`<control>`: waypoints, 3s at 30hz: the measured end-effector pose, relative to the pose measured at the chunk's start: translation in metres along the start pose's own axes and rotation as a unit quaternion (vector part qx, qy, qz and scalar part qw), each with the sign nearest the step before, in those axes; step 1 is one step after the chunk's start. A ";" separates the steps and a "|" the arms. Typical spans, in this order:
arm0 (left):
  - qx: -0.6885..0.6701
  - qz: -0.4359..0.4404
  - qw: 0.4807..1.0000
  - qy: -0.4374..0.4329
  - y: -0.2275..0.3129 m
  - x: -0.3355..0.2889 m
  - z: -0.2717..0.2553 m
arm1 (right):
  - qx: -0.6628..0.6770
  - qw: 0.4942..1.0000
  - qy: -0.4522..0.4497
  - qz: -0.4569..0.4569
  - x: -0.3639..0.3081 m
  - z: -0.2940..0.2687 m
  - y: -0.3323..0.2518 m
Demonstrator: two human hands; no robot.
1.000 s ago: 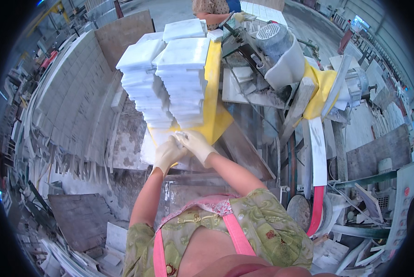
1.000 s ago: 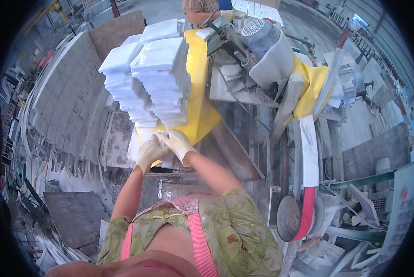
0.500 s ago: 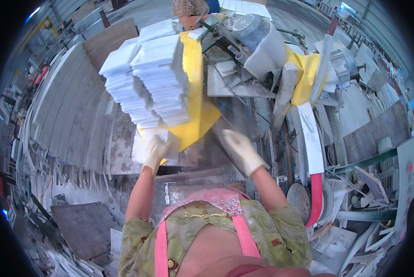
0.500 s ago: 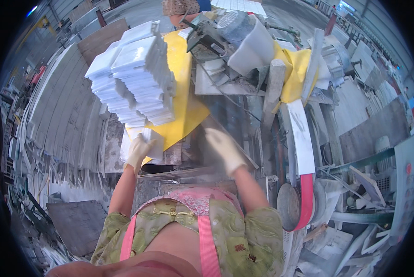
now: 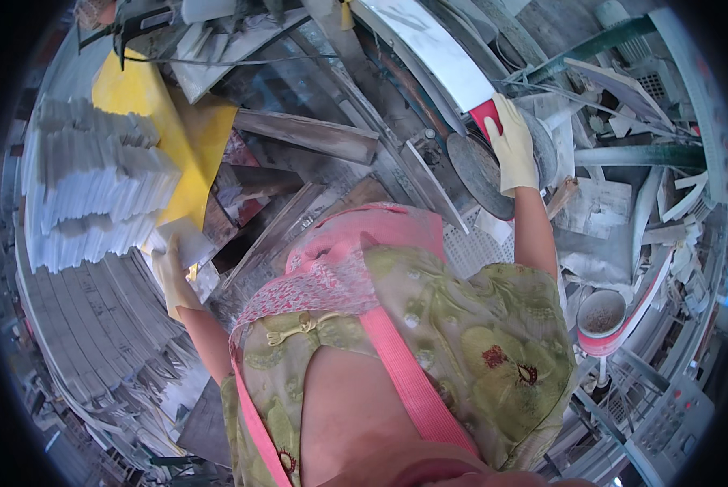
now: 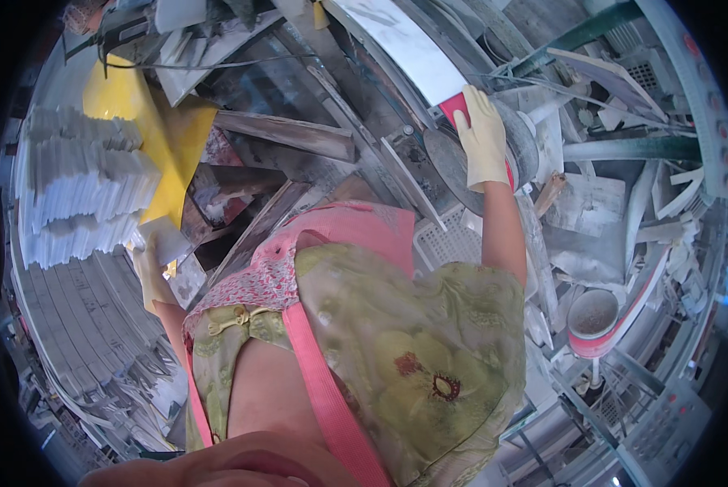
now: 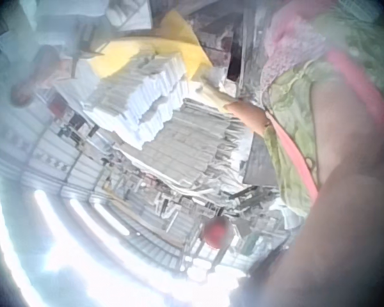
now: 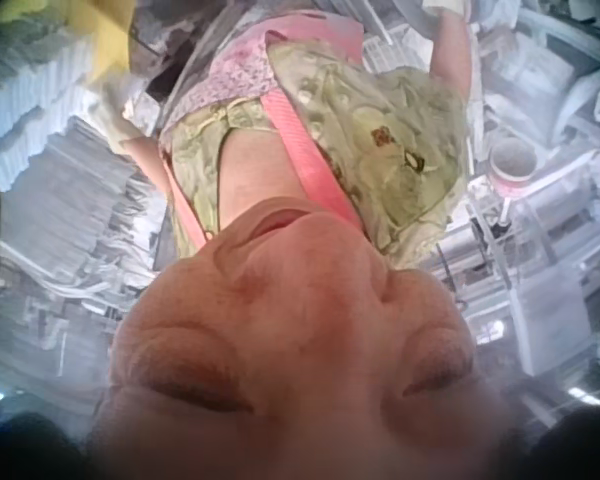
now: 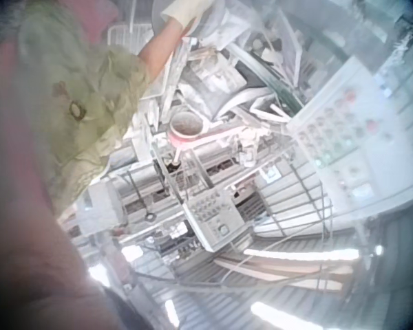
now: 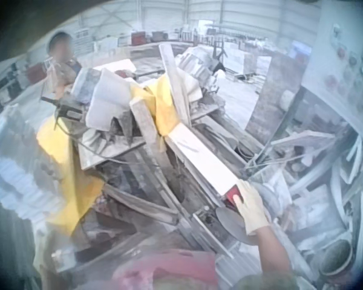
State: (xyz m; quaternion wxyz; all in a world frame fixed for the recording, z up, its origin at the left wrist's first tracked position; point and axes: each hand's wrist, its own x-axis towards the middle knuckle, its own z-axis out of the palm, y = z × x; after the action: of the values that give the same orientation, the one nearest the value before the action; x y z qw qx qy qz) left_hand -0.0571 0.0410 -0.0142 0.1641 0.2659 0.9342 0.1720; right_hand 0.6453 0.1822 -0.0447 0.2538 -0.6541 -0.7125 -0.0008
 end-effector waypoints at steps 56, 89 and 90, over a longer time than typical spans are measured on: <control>-0.061 -0.017 0.997 0.052 -0.006 -0.034 0.013 | -0.017 0.972 -0.220 -0.078 0.127 0.021 -0.085; -0.181 0.075 0.980 0.045 0.004 -0.015 0.007 | 0.373 0.909 -0.075 -0.172 0.090 0.105 -0.254; -0.208 0.088 0.973 0.045 0.004 -0.019 0.007 | 0.381 0.919 -0.087 -0.048 0.105 0.095 -0.204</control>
State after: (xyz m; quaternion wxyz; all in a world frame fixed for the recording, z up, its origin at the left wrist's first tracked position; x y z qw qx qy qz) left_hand -0.0373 0.0355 -0.0146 0.1576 0.2992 0.8574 0.3880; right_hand 0.4187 0.2822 -0.0221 0.4210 -0.4703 -0.7086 0.3154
